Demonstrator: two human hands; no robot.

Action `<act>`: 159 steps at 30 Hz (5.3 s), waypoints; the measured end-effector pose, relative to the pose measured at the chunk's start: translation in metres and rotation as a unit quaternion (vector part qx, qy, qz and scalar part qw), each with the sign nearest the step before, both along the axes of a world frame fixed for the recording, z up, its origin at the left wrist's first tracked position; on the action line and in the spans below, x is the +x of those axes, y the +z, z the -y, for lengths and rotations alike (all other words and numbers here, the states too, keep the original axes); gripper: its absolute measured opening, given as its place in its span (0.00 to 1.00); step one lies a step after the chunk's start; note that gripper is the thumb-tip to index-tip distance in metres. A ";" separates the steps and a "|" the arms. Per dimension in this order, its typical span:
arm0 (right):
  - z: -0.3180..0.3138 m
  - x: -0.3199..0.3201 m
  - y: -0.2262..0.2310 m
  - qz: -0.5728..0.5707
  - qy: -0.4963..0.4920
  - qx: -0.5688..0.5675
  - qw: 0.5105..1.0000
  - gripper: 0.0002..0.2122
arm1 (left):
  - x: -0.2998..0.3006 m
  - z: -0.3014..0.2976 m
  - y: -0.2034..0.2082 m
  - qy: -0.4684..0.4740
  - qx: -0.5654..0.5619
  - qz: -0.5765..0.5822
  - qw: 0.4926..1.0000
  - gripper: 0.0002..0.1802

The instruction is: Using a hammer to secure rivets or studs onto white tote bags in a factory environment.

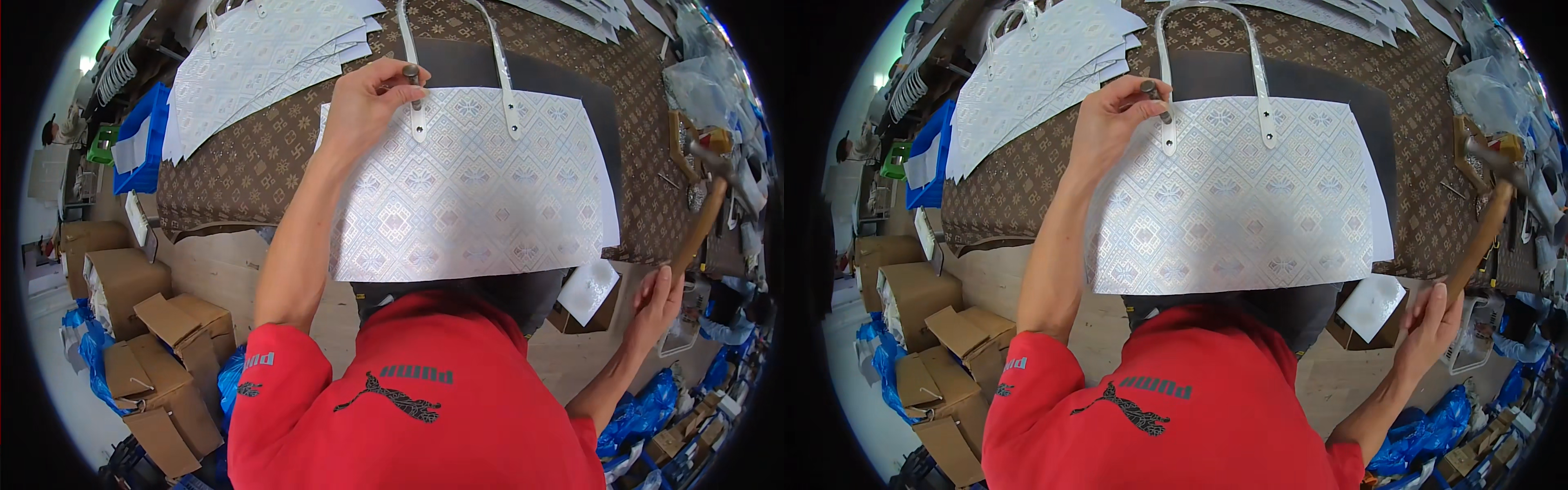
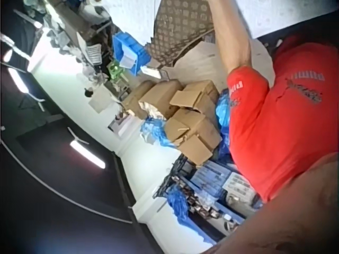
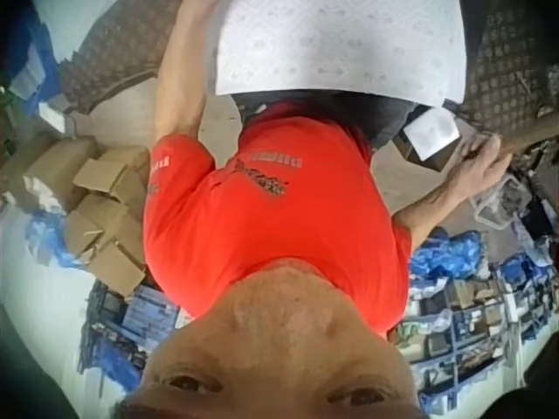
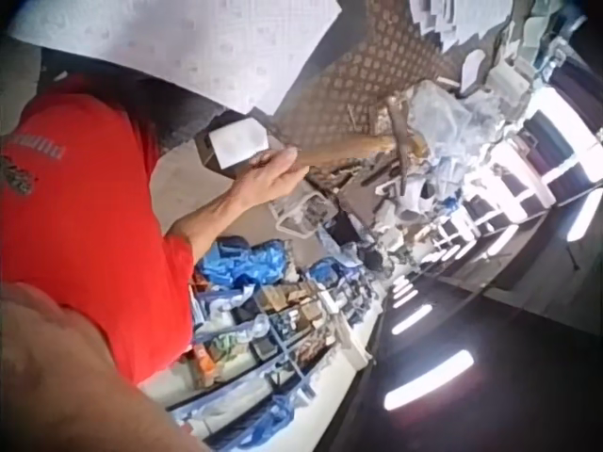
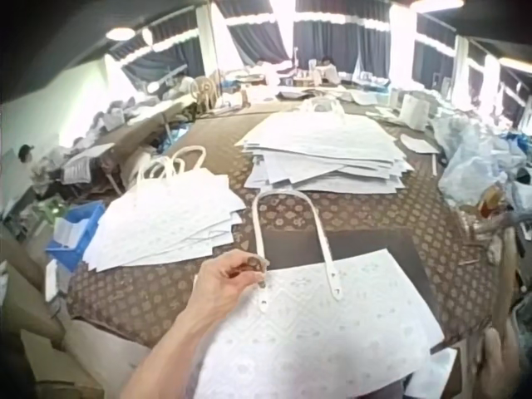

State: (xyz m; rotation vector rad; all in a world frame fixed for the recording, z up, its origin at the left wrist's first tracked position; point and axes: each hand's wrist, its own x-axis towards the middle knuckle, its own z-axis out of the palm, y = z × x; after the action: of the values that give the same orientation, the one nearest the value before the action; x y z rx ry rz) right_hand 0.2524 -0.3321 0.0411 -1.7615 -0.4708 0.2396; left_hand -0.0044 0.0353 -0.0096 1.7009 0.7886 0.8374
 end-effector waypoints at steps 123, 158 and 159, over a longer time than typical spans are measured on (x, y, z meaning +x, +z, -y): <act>-0.010 -0.045 0.022 -0.095 0.168 -0.066 0.979 0.07 | 0.119 0.022 0.012 -0.131 0.003 0.031 0.991 0.11; -0.107 -0.014 0.039 0.112 0.280 -0.229 0.926 0.10 | 0.119 0.024 -0.016 -0.099 -0.008 0.052 0.994 0.10; -0.106 -0.014 0.042 0.116 0.282 -0.225 0.925 0.10 | 0.119 0.020 -0.015 -0.104 -0.013 0.070 0.992 0.10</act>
State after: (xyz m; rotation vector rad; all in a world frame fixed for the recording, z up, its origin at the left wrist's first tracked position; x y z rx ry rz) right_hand 0.2382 -0.2257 0.0828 -2.0750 -1.1741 0.5842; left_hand 0.1149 0.0156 -0.0242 1.6481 0.5140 0.7885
